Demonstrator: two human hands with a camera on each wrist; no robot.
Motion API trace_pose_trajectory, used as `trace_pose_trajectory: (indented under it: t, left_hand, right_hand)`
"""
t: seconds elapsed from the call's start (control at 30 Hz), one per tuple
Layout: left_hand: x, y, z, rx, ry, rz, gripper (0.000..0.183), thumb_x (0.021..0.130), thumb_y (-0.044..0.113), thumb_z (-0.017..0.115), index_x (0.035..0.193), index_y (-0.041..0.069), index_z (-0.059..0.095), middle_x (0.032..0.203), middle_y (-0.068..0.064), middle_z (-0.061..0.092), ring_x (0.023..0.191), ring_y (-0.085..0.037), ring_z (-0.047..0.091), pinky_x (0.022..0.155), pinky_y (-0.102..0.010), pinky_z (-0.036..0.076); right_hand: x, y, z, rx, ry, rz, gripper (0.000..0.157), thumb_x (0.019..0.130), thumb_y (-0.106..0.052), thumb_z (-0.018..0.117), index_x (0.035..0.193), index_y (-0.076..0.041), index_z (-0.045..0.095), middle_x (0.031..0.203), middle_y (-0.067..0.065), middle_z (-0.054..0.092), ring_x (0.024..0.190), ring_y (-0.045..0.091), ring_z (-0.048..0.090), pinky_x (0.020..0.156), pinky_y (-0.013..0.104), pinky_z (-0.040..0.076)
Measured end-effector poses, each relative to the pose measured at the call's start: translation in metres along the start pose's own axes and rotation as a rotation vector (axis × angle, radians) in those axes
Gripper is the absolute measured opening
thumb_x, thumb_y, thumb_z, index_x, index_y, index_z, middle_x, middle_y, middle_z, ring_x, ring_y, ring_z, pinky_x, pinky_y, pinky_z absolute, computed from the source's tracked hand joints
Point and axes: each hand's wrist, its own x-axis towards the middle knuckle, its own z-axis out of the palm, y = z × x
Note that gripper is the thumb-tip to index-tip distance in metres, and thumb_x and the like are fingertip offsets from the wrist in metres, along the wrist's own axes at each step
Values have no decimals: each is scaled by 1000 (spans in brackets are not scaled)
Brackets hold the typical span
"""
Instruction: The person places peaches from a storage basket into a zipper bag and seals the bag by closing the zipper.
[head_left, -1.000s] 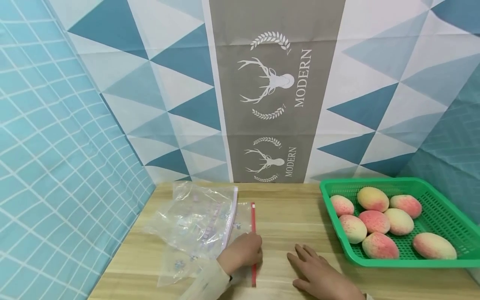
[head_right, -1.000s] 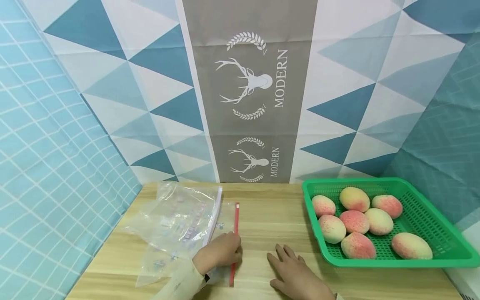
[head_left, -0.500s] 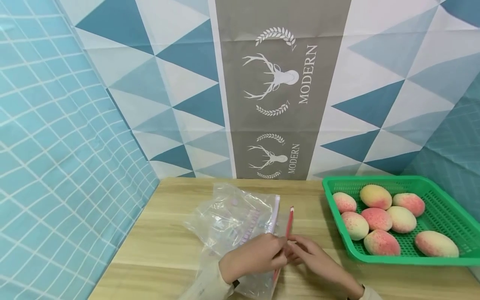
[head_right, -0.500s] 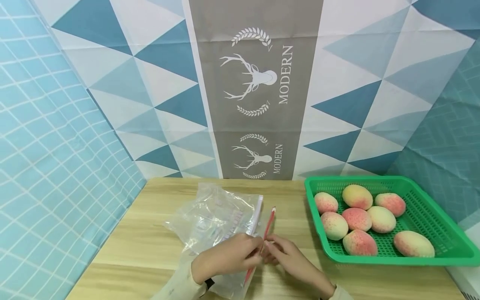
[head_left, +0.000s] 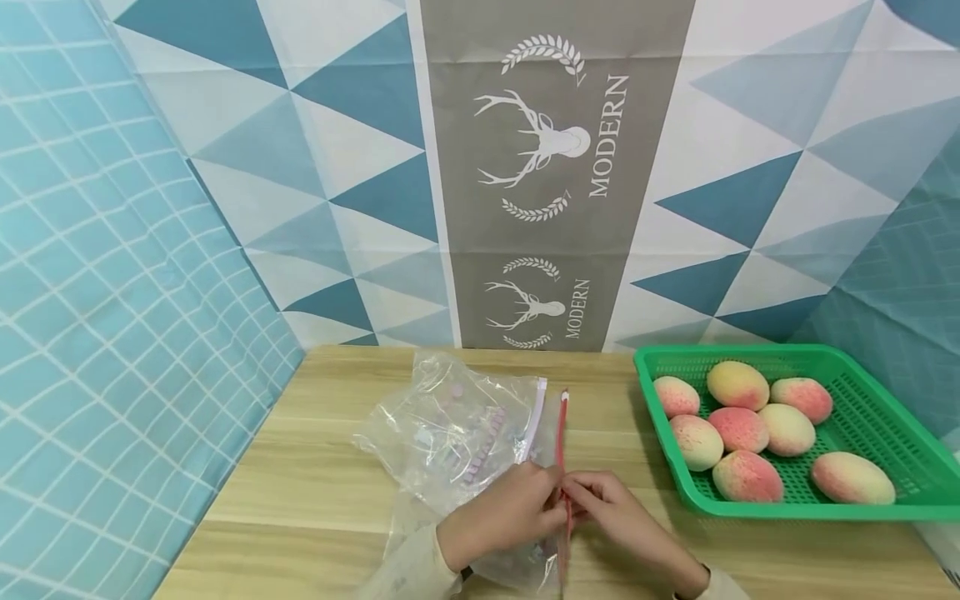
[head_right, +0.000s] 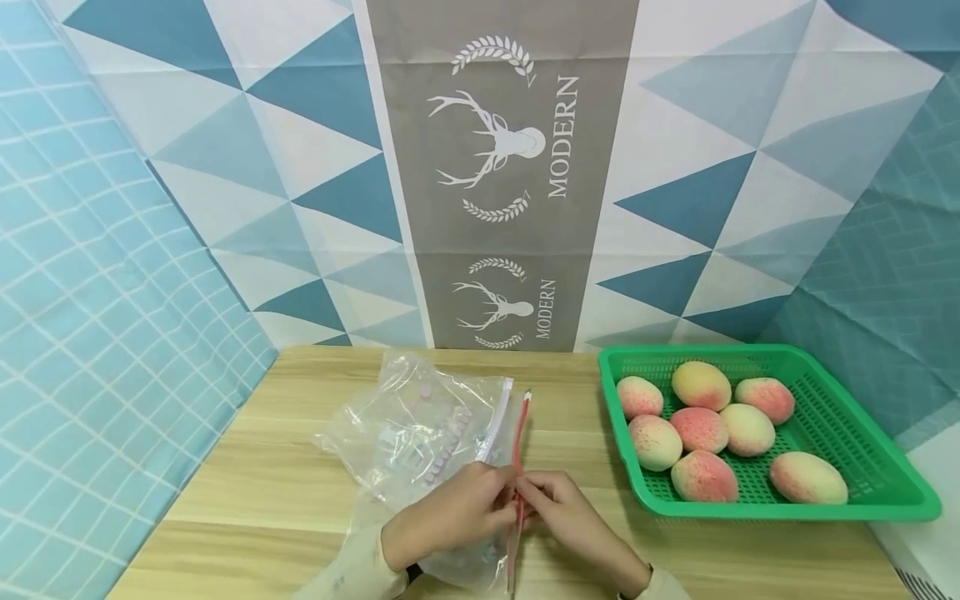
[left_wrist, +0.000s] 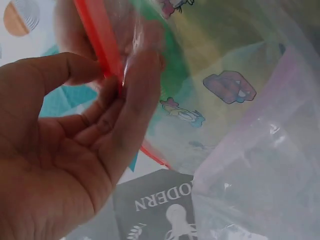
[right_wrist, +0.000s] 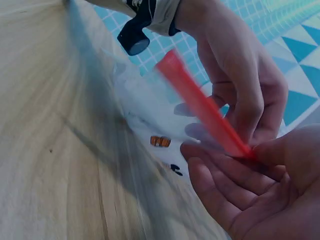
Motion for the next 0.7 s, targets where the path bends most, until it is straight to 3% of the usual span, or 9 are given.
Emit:
trace_pose_trajectory:
  t: [0.13,0.23,0.33,0.47,0.53,0.6,0.7]
  left_hand:
    - [-6,2,7,125,40,-85,21,78,15,67,66,18,49,52,15,35,41,4,25,37,-14,25]
    - [-12,-1,7,232,130,-114,27,76,18,69,62,20,46,49,13,35,41,1,27,37,-17,25]
    - [-21,-9,-5,315,251,-189,27,74,18,70,62,19,46,49,11,38,42,-3,31,37,-19,27]
    - [-33,-19,-28,389,464,-302,25,72,14,66,61,18,45,49,10,36,43,-5,28,37,-21,25]
    - [-38,-21,-36,366,598,-264,24,71,11,64,60,19,44,50,11,35,44,-1,26,38,-17,24]
    - [-42,-21,-40,320,706,-162,25,71,8,60,61,19,41,51,13,34,47,2,24,39,-13,22]
    - [-44,-19,-42,231,794,-12,24,74,5,57,64,20,42,54,15,35,48,7,26,43,-7,21]
  right_hand:
    - [1,-2,9,-53,2,-17,30,105,-17,48,112,4,68,93,5,71,83,8,66,71,32,58]
    - [0,-2,14,-79,42,-3,26,103,-16,52,109,3,68,90,12,73,76,13,69,65,36,59]
    - [0,-2,14,-85,138,80,23,101,-13,55,101,6,68,82,17,72,68,19,70,59,39,58]
    - [-2,-3,8,-62,229,205,20,97,-8,55,92,10,65,73,18,69,60,22,68,54,37,58]
    - [-4,-4,6,-77,225,227,20,95,-7,55,88,10,64,70,18,68,57,20,66,53,35,57]
    - [-4,-6,8,-120,200,220,19,94,-7,55,86,8,64,68,16,67,56,18,65,51,34,56]
    - [-3,-12,13,-227,190,196,21,96,-12,58,83,2,66,67,9,66,55,14,62,50,29,54]
